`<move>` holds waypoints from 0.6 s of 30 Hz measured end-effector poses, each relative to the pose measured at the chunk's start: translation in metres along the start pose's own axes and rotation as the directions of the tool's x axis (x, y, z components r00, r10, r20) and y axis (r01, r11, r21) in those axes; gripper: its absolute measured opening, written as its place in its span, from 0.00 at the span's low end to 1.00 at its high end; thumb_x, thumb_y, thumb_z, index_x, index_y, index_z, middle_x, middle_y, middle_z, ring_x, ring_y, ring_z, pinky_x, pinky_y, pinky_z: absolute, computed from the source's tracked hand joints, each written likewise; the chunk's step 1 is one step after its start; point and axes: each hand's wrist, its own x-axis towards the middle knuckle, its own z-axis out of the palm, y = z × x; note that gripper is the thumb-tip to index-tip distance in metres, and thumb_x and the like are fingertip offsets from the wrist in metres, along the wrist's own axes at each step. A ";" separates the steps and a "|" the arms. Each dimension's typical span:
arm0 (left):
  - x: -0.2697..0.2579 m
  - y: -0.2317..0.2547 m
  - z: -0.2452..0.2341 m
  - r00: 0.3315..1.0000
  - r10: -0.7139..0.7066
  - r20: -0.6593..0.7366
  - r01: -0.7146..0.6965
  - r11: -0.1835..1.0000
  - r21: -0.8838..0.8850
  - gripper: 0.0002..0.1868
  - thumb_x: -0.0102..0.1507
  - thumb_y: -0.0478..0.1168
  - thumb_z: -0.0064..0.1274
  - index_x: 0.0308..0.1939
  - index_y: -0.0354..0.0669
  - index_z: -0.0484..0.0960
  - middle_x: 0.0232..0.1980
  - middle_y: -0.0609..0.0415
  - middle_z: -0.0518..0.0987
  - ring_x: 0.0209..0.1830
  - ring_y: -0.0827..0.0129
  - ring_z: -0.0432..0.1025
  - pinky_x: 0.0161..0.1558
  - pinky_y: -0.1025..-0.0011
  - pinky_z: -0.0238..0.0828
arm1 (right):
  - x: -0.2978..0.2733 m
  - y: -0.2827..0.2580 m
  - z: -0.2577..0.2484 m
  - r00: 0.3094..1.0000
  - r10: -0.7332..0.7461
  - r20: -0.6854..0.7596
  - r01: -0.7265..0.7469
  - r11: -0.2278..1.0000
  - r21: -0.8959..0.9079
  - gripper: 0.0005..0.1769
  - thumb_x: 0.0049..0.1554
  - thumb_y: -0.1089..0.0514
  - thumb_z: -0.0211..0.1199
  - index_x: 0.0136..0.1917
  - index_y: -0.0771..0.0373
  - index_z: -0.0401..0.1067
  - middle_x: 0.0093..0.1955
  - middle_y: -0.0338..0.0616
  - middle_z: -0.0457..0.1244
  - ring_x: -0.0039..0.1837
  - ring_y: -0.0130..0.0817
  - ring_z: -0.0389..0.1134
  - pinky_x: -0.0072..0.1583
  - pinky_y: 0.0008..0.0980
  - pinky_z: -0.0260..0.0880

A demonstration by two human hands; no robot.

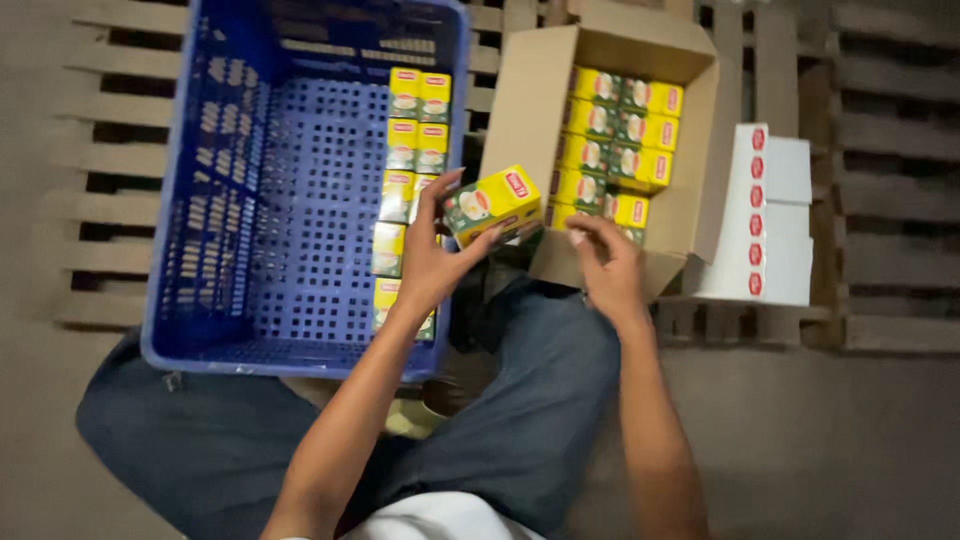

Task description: The person transfers small yellow and green boxes from a cardboard box into a blue plastic basket. The person then closes the cardboard box and places it on top of other boxes.

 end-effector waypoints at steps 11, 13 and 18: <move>0.063 0.020 0.106 0.848 0.224 0.481 -0.308 0.946 0.104 0.54 0.58 0.43 0.79 0.84 0.57 0.64 0.69 0.42 0.82 0.65 0.38 0.76 0.68 0.44 0.73 | 0.044 -0.055 -0.121 0.962 -0.111 0.248 0.178 0.947 -0.268 0.34 0.62 0.57 0.75 0.79 0.59 0.70 0.74 0.58 0.64 0.76 0.63 0.66 0.72 0.57 0.67; 0.072 0.020 0.120 0.800 0.262 0.539 -0.383 0.916 0.122 0.57 0.57 0.45 0.79 0.85 0.59 0.61 0.71 0.42 0.80 0.66 0.35 0.75 0.70 0.40 0.69 | 0.056 -0.056 -0.125 0.947 -0.097 0.308 0.194 0.933 -0.304 0.39 0.58 0.56 0.77 0.80 0.60 0.69 0.75 0.62 0.62 0.77 0.69 0.64 0.74 0.62 0.65; 0.080 0.010 0.142 0.756 0.190 0.626 -0.359 0.921 0.154 0.60 0.57 0.43 0.77 0.88 0.65 0.57 0.76 0.48 0.79 0.69 0.37 0.73 0.72 0.40 0.64 | 0.072 -0.010 -0.113 0.917 -0.052 0.395 0.203 0.914 -0.350 0.41 0.57 0.61 0.77 0.81 0.61 0.68 0.74 0.61 0.64 0.72 0.68 0.68 0.68 0.61 0.70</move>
